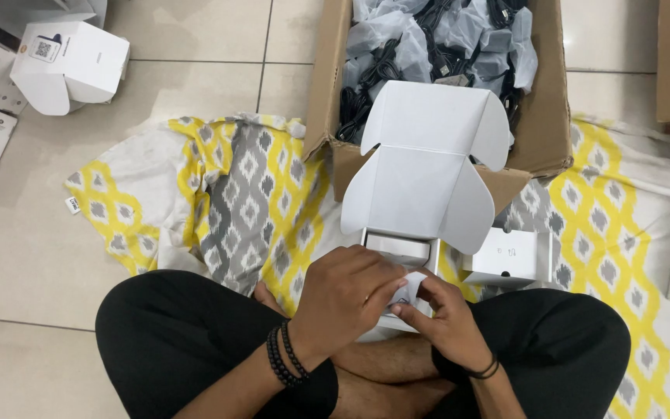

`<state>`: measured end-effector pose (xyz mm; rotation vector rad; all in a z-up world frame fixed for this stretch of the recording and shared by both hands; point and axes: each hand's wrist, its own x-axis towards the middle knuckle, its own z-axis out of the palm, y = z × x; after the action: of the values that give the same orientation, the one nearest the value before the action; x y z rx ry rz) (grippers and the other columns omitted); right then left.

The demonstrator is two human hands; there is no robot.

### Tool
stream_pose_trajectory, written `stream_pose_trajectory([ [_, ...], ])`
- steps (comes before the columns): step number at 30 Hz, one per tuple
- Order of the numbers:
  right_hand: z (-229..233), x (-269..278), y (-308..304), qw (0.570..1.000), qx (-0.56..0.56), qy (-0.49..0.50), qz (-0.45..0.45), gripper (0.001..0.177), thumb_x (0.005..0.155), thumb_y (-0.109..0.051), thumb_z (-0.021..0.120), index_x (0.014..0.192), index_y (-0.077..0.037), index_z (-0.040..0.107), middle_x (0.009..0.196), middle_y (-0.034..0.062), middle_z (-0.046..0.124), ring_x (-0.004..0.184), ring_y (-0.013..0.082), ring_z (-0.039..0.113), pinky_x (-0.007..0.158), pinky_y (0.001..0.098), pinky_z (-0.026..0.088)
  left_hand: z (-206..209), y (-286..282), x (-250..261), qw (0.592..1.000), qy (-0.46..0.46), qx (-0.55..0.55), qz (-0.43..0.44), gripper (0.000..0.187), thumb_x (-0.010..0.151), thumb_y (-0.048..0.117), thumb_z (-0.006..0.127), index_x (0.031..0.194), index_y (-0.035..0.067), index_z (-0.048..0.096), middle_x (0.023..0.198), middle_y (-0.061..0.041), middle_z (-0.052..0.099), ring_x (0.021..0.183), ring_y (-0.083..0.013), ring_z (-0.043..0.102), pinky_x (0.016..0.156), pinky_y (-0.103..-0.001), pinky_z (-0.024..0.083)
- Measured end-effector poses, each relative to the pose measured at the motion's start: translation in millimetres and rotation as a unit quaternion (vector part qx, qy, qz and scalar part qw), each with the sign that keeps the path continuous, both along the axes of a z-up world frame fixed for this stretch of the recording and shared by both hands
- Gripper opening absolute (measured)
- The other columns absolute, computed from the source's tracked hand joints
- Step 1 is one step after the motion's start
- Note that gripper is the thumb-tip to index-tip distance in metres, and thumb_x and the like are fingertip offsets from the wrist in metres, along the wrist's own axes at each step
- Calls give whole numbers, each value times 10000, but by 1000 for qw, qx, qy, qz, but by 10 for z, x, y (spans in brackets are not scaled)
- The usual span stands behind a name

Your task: The person unboxes electronic devices from white boxes and organizes their components and cables.

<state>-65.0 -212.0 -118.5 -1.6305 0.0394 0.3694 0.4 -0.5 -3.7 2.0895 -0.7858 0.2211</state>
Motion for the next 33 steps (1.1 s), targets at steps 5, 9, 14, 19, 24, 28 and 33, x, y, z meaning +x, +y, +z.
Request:
stream_pose_trajectory([
  [5, 184, 30, 107, 997, 51, 58, 6, 469, 796, -24, 837, 1222, 13, 646, 1014, 90, 702, 939, 142, 664, 853, 297, 564, -68, 3, 90, 990, 119, -61, 38, 99, 915, 160, 754, 970, 78, 758, 924, -49, 761, 813, -206, 721, 689, -317, 552],
  [9, 295, 57, 187, 994, 82, 70, -17, 641, 749, 34, 810, 1334, -17, 554, 1080, 96, 726, 1004, 157, 694, 881, 316, 586, -57, 57, 182, 952, 277, -112, 61, 169, 907, 145, 735, 1051, 57, 743, 905, -42, 754, 734, -134, 710, 656, -260, 555],
  [14, 220, 19, 208, 988, 125, 84, -43, 699, 741, 63, 796, 1371, -4, 501, 1086, 126, 728, 1017, 180, 699, 879, 335, 604, -224, 92, 166, 942, 302, -139, 45, 200, 918, 120, 731, 1107, 57, 728, 953, -27, 744, 749, -98, 694, 670, -247, 560],
  [19, 210, 6, 232, 986, 123, 71, -91, 700, 697, 107, 807, 1316, 7, 496, 1200, 106, 657, 1052, 204, 709, 887, 365, 635, -126, 71, 158, 935, 317, -144, 66, 218, 904, 105, 727, 1118, 62, 723, 1063, -14, 730, 796, -141, 670, 712, -271, 575],
  [24, 294, -23, 225, 981, 151, 51, -112, 761, 708, 102, 806, 1375, -8, 456, 1170, 156, 671, 1019, 234, 719, 852, 377, 632, 0, 146, 113, 998, 21, -58, 1, 211, 934, 168, 726, 1136, 108, 719, 1229, -52, 697, 1113, -264, 675, 960, -363, 536],
  [28, 332, -33, 215, 977, 167, 24, -130, 998, 719, 90, 801, 1562, -98, 301, 1088, 180, 719, 993, 238, 734, 833, 362, 631, -186, 159, 103, 995, 71, -7, -70, 331, 917, 298, 753, 1185, 106, 724, 1167, -57, 746, 1150, -272, 704, 976, -406, 535],
  [33, 162, -102, 164, 981, 134, 18, -137, 741, 775, 95, 777, 1448, 0, 484, 1099, 144, 744, 1008, 212, 731, 849, 350, 633, -277, 121, 45, 952, 273, -65, -122, 419, 913, 329, 726, 1259, 96, 689, 1212, -106, 742, 1095, -276, 728, 928, -386, 571],
])
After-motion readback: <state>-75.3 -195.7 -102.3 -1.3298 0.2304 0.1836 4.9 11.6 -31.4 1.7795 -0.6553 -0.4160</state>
